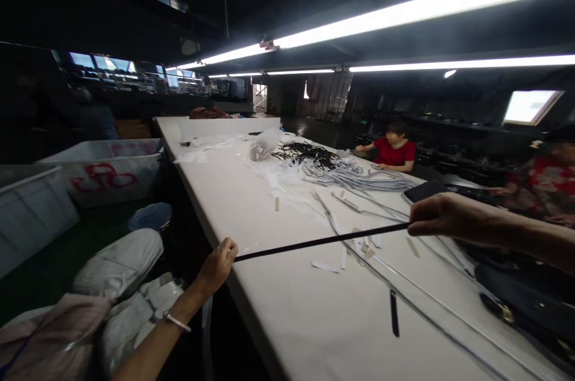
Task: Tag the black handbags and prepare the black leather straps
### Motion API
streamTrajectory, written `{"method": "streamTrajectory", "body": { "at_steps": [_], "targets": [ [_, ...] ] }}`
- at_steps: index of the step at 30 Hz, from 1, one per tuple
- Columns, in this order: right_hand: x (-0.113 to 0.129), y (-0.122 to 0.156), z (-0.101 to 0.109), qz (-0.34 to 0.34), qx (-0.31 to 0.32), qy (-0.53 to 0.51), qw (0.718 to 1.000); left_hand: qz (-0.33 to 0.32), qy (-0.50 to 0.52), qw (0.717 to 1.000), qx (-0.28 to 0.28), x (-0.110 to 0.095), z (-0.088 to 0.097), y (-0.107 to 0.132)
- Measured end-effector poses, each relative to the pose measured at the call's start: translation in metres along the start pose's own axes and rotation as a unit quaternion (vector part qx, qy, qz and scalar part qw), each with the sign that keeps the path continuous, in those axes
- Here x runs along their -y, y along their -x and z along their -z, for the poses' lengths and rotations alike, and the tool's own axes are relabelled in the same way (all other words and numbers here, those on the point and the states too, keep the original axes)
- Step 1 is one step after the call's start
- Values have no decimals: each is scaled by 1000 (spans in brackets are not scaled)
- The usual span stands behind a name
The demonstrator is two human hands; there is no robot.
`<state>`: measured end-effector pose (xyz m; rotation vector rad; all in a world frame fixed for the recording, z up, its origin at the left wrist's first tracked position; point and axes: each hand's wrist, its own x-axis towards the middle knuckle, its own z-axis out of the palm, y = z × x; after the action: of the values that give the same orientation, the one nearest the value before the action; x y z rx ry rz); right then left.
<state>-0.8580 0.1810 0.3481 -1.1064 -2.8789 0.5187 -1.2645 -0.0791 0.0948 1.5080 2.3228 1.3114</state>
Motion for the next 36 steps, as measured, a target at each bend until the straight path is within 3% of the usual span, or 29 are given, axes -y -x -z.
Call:
{"method": "streamTrajectory", "body": {
  "at_steps": [3, 6, 11, 15, 21, 25, 27, 29, 33, 36],
  "targets": [
    [-1, 3, 6, -14, 1, 8, 1000, 4, -2, 1000, -9, 5, -11, 1],
    [17, -7, 21, -32, 3, 18, 999, -1, -1, 1000, -22, -3, -18, -5],
    [90, -38, 58, 66, -119, 40, 990, -25, -15, 999, -28, -48, -29, -32],
    [149, -58, 76, 113, -173, 65, 976, -57, -8, 998, -16, -94, -34, -58],
    [193, -78, 63, 189, -181, 171, 950, -97, 53, 994, 0, -148, -16, -98],
    [196, -82, 51, 182, -162, 171, 955, -95, 70, 993, 1, -157, 3, -115],
    [192, -84, 52, 174, -187, 169, 952, -75, 117, 988, 68, -147, 3, -113],
    [186, -86, 58, 160, -214, 162, 950, -57, 178, 965, 186, -131, -9, -103],
    [167, -84, 75, 97, -229, 103, 963, 2, 277, 872, 404, -108, -64, -62],
    [151, -74, 86, 51, -241, 75, 966, 25, 385, 801, 458, -113, -104, -34]
  ]
}}
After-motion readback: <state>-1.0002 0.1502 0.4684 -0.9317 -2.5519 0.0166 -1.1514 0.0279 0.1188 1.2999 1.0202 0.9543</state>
